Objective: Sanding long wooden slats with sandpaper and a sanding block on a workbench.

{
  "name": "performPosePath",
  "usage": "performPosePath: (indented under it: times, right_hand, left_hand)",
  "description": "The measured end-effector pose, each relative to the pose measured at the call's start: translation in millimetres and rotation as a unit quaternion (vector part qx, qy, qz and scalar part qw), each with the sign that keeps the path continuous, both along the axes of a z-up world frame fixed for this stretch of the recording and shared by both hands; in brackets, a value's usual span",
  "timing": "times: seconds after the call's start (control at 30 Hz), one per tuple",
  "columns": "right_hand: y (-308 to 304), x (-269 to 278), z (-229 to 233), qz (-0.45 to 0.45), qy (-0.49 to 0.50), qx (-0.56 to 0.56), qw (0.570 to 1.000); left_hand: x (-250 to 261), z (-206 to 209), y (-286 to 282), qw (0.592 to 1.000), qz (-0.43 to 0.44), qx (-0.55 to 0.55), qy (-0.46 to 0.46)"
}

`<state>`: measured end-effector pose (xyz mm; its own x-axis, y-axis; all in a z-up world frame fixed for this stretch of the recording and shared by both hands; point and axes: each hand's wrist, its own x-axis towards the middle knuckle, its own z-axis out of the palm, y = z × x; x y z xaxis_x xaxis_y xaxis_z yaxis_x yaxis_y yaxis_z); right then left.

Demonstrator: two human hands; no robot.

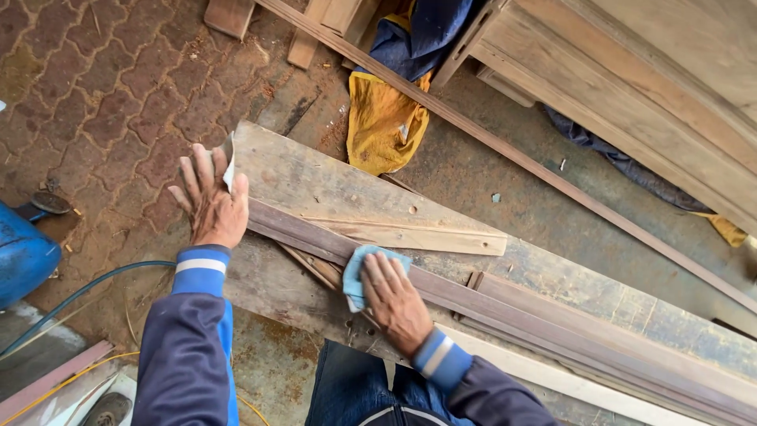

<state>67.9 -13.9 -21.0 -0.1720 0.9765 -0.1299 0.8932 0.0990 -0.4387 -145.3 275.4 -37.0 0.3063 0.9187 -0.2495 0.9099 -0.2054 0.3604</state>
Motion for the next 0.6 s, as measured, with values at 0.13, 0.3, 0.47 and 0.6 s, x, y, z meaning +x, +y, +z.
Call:
performPosePath:
  times: [0.13,0.3,0.47,0.6]
  right_hand:
    - [-116.0,79.9,-6.4,-0.012,-0.151,-0.031,0.988]
    - [-251.8,159.9,-11.6,-0.1,-0.194,-0.038,0.975]
    - [-231.4,164.4,14.8,-0.132,-0.087,0.041,0.987]
    - [-234.3,176.6,2.8,-0.103,-0.07,0.068,0.99]
  left_hand:
    - [-0.8,-3.5,-0.3,1.0,0.0,0.002,-0.001]
    - [-0.1,-22.2,-6.9,0.994,-0.007,0.107,0.035]
    - [124.0,53.9,-175.8,0.987,-0.007,0.041,-0.154]
    - [184.3,-3.1,-340.2,0.939,-0.309,0.103,0.109]
